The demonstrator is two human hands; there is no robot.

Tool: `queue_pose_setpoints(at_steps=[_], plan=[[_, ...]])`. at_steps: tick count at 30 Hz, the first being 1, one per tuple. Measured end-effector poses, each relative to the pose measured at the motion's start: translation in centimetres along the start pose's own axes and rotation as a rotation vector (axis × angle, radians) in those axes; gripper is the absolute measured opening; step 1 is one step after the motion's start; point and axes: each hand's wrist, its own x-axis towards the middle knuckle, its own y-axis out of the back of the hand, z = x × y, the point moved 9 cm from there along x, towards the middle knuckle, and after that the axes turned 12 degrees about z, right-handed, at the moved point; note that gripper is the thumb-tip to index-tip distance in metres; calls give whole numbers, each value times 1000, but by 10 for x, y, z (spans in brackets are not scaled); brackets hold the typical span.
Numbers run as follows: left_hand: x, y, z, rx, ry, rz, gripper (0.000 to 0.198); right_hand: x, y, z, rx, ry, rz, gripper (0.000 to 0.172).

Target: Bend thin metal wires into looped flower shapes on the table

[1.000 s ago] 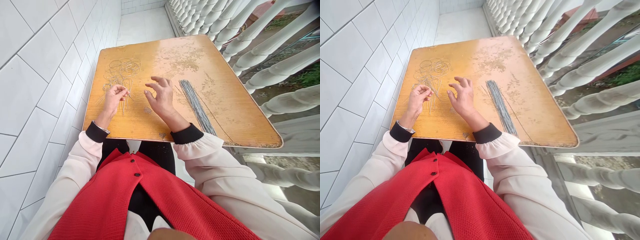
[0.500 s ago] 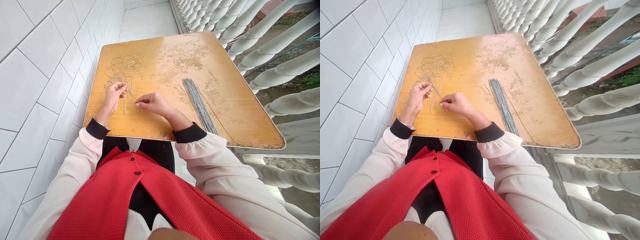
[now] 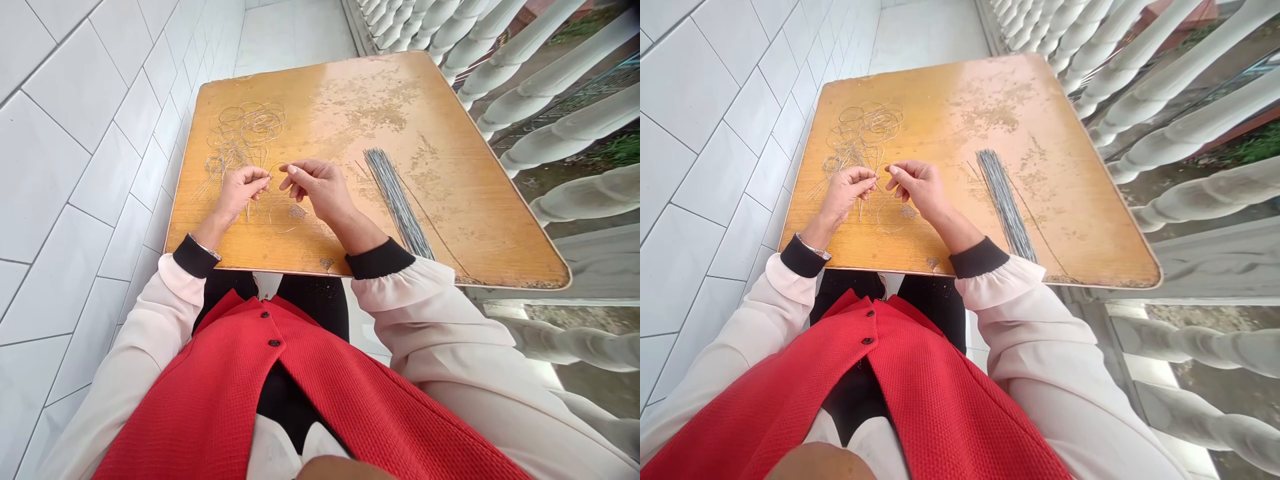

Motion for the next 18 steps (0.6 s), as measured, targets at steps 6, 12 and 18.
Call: queue_pose_setpoints(at_steps=[6,12,18], plan=[[-7,-10,5,19,-29,-90,14,-1,-3,-3,-115,56,-7,33],[-10,-12,3,1,38,-92,10,-1,-1,-5,-217,96,27,38],[-14,-18,-6,40,113,-201,27,2,4,-6,-154,137,55,47]])
